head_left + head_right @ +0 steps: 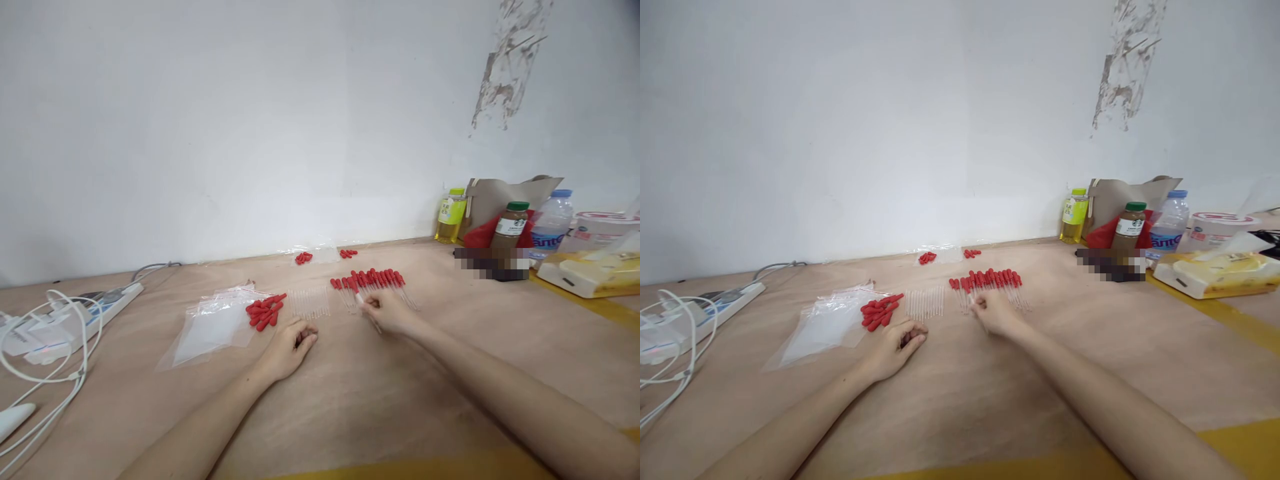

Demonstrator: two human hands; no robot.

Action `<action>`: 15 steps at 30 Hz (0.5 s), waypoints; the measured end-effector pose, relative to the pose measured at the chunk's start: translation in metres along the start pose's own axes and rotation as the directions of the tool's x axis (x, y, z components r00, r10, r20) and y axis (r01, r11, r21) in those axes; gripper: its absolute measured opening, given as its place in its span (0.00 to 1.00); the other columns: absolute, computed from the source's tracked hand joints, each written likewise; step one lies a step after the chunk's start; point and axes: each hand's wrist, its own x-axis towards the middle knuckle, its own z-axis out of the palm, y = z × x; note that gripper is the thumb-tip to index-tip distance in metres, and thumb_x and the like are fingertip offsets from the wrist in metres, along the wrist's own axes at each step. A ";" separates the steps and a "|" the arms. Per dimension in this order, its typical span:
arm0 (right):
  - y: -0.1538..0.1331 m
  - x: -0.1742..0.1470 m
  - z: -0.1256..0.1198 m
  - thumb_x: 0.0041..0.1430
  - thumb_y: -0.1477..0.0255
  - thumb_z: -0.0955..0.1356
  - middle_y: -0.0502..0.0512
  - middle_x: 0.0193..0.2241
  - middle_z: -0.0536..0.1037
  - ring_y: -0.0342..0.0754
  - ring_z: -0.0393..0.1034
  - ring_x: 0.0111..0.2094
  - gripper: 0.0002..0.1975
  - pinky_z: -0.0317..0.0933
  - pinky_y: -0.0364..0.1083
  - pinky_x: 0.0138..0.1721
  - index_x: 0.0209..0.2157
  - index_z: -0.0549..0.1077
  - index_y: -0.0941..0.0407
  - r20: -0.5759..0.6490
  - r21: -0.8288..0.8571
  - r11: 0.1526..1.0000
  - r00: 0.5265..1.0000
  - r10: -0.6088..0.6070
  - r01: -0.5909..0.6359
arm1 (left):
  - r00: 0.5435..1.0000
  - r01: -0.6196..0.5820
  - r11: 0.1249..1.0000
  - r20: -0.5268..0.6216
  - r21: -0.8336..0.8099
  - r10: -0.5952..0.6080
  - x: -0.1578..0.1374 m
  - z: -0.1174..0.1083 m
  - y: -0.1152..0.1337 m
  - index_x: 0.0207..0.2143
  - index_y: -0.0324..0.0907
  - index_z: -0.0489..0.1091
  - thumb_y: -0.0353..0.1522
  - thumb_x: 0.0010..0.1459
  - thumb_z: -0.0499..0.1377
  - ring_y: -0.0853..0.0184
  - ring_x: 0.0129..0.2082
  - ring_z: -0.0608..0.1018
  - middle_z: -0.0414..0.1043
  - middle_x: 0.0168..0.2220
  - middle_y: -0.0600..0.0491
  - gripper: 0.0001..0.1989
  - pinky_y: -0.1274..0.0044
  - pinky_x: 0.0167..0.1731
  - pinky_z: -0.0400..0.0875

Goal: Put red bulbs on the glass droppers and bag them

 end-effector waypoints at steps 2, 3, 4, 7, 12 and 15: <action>0.008 0.016 -0.008 0.50 0.68 0.62 0.51 0.16 0.71 0.42 0.65 0.20 0.14 0.56 0.40 0.24 0.16 0.68 0.58 0.030 0.049 0.992 0.993 0.112 -0.113 | 0.999 -0.018 1.000 0.043 -0.016 0.019 0.001 -0.001 0.000 0.32 0.41 0.69 0.34 0.55 0.51 0.69 0.26 0.67 0.64 0.25 0.55 0.09 0.79 0.28 0.62; 0.010 0.024 -0.010 0.50 0.66 0.62 0.50 0.15 0.71 0.41 0.65 0.19 0.15 0.55 0.40 0.24 0.15 0.67 0.58 0.031 0.058 0.987 0.989 0.148 -0.149 | 0.999 -0.023 1.000 0.048 -0.019 0.024 0.002 -0.001 0.001 0.33 0.41 0.69 0.34 0.55 0.51 0.69 0.26 0.67 0.64 0.25 0.54 0.09 0.79 0.28 0.62; 0.010 0.031 -0.011 0.49 0.64 0.62 0.50 0.14 0.70 0.41 0.65 0.19 0.16 0.55 0.39 0.23 0.14 0.66 0.58 0.021 0.052 0.984 0.986 0.168 -0.169 | 0.998 -0.026 0.999 0.049 -0.019 0.027 0.002 -0.002 0.001 0.33 0.41 0.69 0.33 0.55 0.51 0.69 0.26 0.67 0.64 0.25 0.54 0.09 0.79 0.28 0.62; 0.001 0.048 -0.007 0.47 0.61 0.63 0.52 0.17 0.71 0.44 0.66 0.21 0.16 0.54 0.40 0.21 0.14 0.67 0.57 -0.040 -0.050 0.978 0.979 0.202 -0.204 | 0.998 -0.032 0.999 0.054 -0.020 0.033 0.001 -0.003 0.004 0.34 0.41 0.69 0.32 0.55 0.51 0.69 0.26 0.68 0.64 0.25 0.54 0.09 0.79 0.28 0.61; -0.015 0.063 0.012 0.44 0.63 0.65 0.58 0.27 0.74 0.51 0.69 0.31 0.12 0.58 0.44 0.27 0.23 0.72 0.57 -0.091 -0.229 0.922 0.950 0.299 -0.313 | 0.998 -0.036 0.999 0.060 -0.023 0.037 0.000 -0.005 0.005 0.34 0.41 0.69 0.33 0.55 0.51 0.69 0.27 0.68 0.65 0.26 0.53 0.09 0.78 0.28 0.62; -0.011 0.067 0.021 0.44 0.62 0.65 0.60 0.31 0.75 0.54 0.69 0.35 0.13 0.60 0.47 0.30 0.28 0.73 0.57 -0.118 -0.283 0.897 0.941 0.318 -0.339 | 0.997 -0.040 0.999 0.061 -0.016 0.041 0.000 -0.005 0.004 0.35 0.41 0.69 0.34 0.55 0.51 0.69 0.27 0.68 0.65 0.26 0.53 0.10 0.78 0.28 0.62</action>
